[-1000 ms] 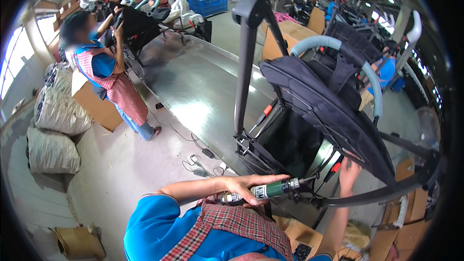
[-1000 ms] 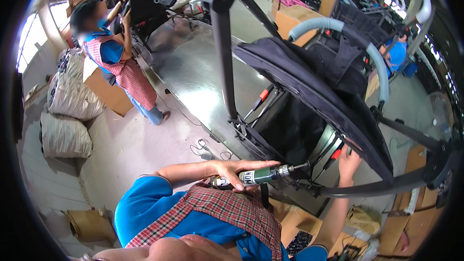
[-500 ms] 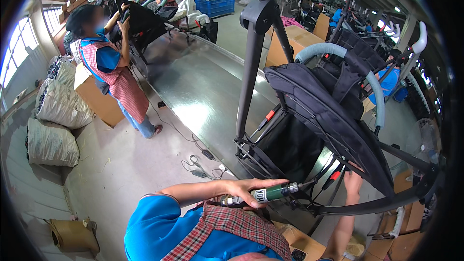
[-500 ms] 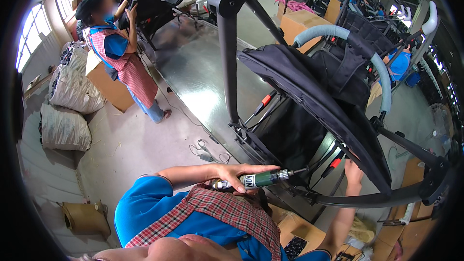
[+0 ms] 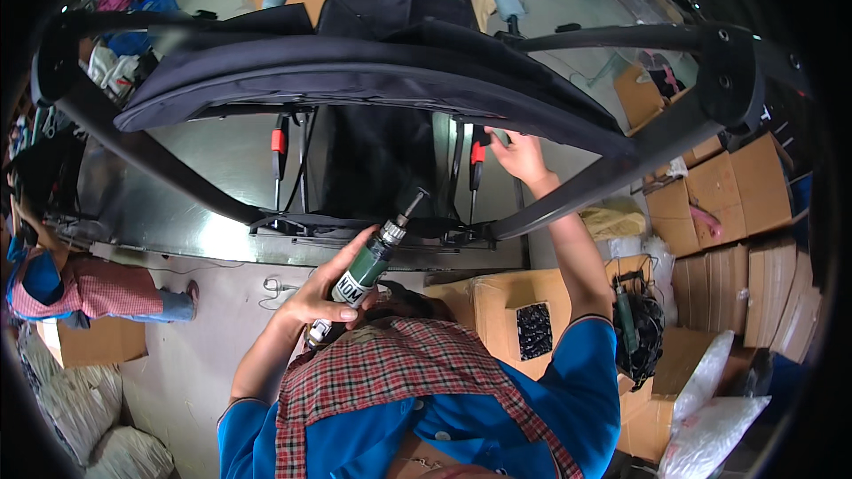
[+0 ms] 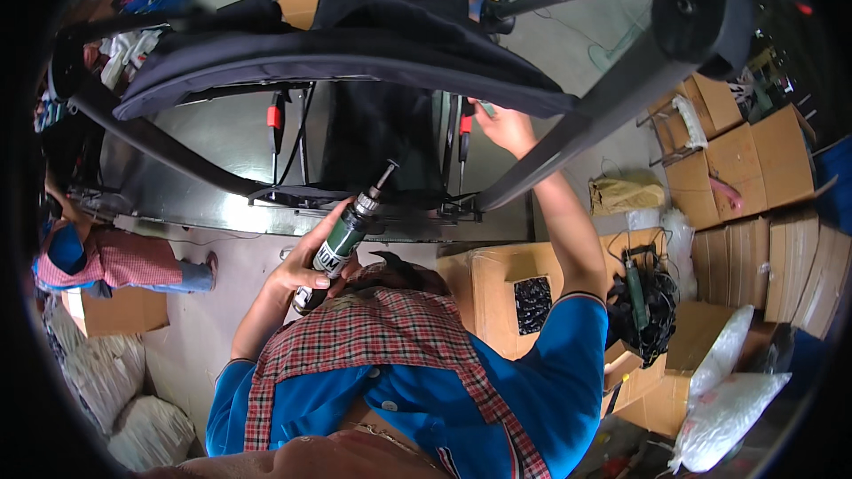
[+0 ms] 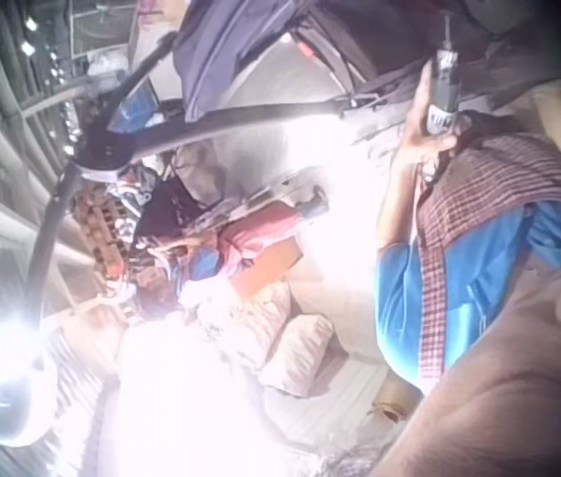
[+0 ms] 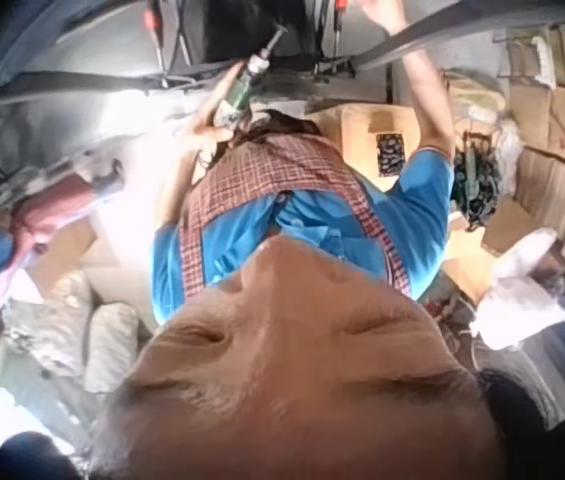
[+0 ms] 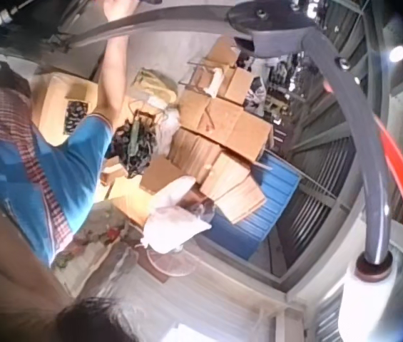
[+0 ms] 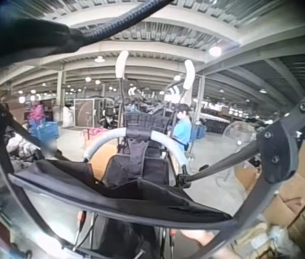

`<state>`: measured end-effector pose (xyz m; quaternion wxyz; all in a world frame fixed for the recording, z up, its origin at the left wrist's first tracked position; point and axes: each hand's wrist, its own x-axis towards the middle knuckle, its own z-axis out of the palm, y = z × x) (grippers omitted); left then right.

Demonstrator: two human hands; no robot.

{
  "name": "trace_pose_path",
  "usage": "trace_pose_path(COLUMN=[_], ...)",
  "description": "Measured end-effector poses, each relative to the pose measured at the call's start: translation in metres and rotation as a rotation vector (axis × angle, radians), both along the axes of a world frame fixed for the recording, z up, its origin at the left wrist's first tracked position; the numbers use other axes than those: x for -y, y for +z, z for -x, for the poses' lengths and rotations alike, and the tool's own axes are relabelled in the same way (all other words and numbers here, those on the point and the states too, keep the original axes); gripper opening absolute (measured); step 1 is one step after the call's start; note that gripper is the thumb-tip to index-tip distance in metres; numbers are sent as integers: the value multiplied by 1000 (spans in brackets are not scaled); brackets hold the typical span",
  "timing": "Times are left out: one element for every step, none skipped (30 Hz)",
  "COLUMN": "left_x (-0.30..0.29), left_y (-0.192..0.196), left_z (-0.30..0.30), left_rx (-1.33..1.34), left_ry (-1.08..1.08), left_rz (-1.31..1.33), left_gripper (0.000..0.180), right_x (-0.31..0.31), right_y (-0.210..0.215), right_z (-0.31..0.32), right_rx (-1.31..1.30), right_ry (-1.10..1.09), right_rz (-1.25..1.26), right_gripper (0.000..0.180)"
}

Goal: The person uses a corded electric screwdriver to attach a black fabric seat to a metal stroller frame on a factory assembly line. They repeatedly pick up screws, align the seat, and drive screws into the frame at multiple points.

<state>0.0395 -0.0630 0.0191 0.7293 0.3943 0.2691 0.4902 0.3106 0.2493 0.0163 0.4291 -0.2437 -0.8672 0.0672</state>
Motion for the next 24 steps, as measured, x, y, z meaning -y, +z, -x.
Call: trace_pose_path(left_x=[-3,-5,-6,-7,-8,-11,-13,-16,-18,-21,-23,-25,-30,-35,-41,-46,-53,-57,-60,-64,-67,-71,-74,-78], left_y=[-1,-3,-4,-4,-4,-3,-1,-1,1,3,6,10,12,13,13,12,12,19,27,26,26,27,28,30], left_z=[1,3,3,2,1,1,1,0,0,-1,-3,-3,-6,-11,-16,-21,-29,-38,-47,-53,-59,-66,-72,-76], left_rx=[-4,-10,-16,-17,-32,-49,-67,-84,-99,-115,-130,-157,-177,-197,-236,-275,-325,-356,-390,-390,-427,-463,-499,-518], left_ry=[-25,-47,-59,-54,-58,-62,-67,-65,-66,-68,-70,-67,-59,-51,-36,-20,13,40,64,60,87,114,143,160], left_rz=[2,4,6,9,-2,-14,-26,-45,-54,-63,-71,-78,-100,-123,-156,-188,-217,-158,-101,-80,-68,-55,-43,-28], left_gripper=[118,118,118,118,118,118,118,117,116,116,115,114,114,114,113,112,110,110,109,108,108,108,108,108], right_x=[1,1,0,-3,-8,-14,-20,-26,-27,-30,-27,-14,-12,-14,-15,-10,-7,0,5,9,11,14,17,13], right_y=[-1,1,4,8,11,15,18,9,8,11,12,28,19,3,-10,-14,-15,-11,-6,-3,-2,-1,-2,-8], right_z=[2,-2,-3,-4,-4,-4,-5,-2,7,11,7,13,16,17,20,25,26,29,33,37,38,39,40,41], right_rx=[-33,18,68,117,138,157,175,27,-159,-134,111,329,269,209,150,50,29,6,-20,-85,-105,-85,-64,0], right_ry=[-78,-99,-109,-118,-88,-60,-32,141,300,333,170,25,8,-9,-21,-5,-9,-9,-10,15,-1,-4,-6,-85], right_rz=[-110,-64,-19,26,-45,-117,-189,104,384,340,118,-134,-55,23,103,30,74,120,164,80,32,102,171,141], right_gripper=[21,23,27,32,35,38,41,43,45,46,37,28,30,32,35,29,28,28,27,27,28,25,24,21])
